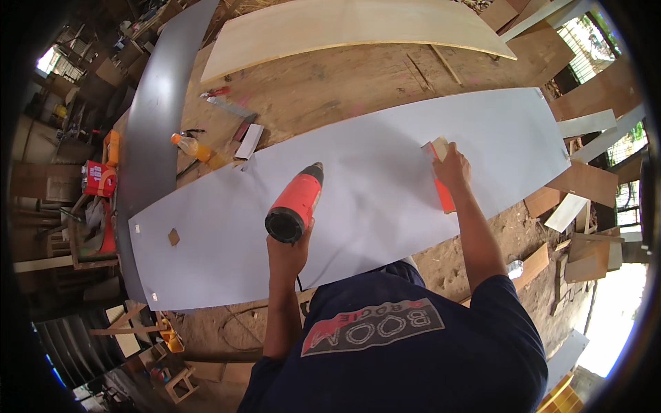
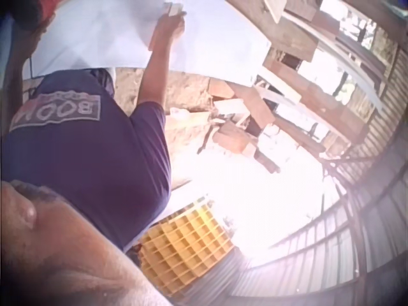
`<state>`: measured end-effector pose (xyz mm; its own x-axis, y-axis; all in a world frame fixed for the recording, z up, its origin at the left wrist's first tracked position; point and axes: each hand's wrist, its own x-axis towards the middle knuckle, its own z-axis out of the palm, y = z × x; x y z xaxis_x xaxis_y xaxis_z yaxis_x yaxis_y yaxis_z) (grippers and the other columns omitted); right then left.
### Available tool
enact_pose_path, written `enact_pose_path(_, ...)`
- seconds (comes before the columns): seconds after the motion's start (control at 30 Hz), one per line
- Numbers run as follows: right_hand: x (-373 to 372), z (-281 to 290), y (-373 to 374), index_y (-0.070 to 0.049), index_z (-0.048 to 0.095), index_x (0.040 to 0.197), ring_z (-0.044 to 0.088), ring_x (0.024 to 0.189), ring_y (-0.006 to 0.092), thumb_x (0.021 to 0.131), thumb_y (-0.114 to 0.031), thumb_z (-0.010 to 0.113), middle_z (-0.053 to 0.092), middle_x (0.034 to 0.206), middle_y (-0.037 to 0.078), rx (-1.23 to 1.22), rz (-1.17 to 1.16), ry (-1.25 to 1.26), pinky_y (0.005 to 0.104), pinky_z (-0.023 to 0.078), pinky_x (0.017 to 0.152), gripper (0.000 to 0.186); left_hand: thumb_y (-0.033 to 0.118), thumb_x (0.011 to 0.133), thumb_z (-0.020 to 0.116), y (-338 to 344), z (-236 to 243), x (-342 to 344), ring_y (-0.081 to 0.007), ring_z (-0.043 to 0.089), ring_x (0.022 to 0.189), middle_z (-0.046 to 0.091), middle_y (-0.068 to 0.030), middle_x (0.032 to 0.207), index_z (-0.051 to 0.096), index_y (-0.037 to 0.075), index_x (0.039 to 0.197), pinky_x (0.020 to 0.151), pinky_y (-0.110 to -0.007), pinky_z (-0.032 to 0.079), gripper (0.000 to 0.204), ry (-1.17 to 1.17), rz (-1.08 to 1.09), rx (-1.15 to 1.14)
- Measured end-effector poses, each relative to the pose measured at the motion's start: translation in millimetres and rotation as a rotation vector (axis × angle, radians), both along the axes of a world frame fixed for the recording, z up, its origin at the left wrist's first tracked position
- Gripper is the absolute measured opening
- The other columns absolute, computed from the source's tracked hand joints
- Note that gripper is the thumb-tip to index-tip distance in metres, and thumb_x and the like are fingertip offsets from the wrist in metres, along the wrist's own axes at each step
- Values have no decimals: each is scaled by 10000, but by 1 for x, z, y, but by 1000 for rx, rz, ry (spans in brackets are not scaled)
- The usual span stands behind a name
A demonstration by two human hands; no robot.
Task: The person applies a strip of material to the edge of a board, heating it with a heat gun and pressing it down with a block of wood.
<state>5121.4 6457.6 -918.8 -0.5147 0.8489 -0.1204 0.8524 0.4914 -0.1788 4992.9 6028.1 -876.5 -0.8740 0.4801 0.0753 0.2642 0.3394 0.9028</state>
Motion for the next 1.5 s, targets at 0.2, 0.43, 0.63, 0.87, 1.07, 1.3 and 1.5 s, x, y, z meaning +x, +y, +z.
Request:
enact_pose_path(0.2,0,-6,3,-57,568,1227,737,1114,414,911,-266,786,773,1138,219,8,1,-1,519,571,975,437,164,993,760,-6,-1,0,-126,612,681,645,-23,812,658,4,1112,628,-321,503,224,-44,22,13)
enact_pose_path(0.43,2,-4,1,-45,567,1253,734,1125,417,910,-271,783,773,1147,222,17,14,29,525,567,982,464,140,978,782,-3,12,11,-216,662,776,684,-85,915,664,-17,1184,735,-381,545,284,65,-80,26)
enact_pose_path(0.63,1,-2,1,-48,566,1255,732,1134,419,917,-280,777,767,1176,227,8,7,8,528,566,986,462,158,978,783,-22,-4,7,-174,645,735,664,-57,841,664,-6,1136,682,-362,533,257,-19,51,-56)
enact_pose_path(0.87,1,-6,4,-56,567,1240,731,1134,423,918,-297,776,767,1167,228,18,-2,-9,530,570,985,454,150,975,784,-9,11,17,-180,666,788,685,-62,880,672,-1,1174,731,-368,551,273,-39,-49,-19)
enact_pose_path(1.07,3,-8,7,-57,566,1239,716,1138,455,905,-338,798,762,1161,251,-3,-7,19,557,559,978,495,148,974,784,-9,10,19,-210,687,876,711,-86,929,684,-1,1233,825,-385,562,316,-40,-54,-76)
enact_pose_path(1.3,2,-4,6,-51,577,1236,728,1122,434,901,-282,788,766,1161,240,0,2,8,540,569,982,458,153,977,782,-24,1,11,-134,624,699,653,-16,815,664,0,1078,651,-343,520,217,-65,35,-79)
enact_pose_path(1.5,5,-8,11,-64,578,1262,722,1147,421,907,-302,788,765,1183,222,4,-1,27,535,562,992,476,157,975,789,-13,12,24,-166,660,764,691,-44,859,678,-7,1155,714,-363,550,268,-88,-74,1)
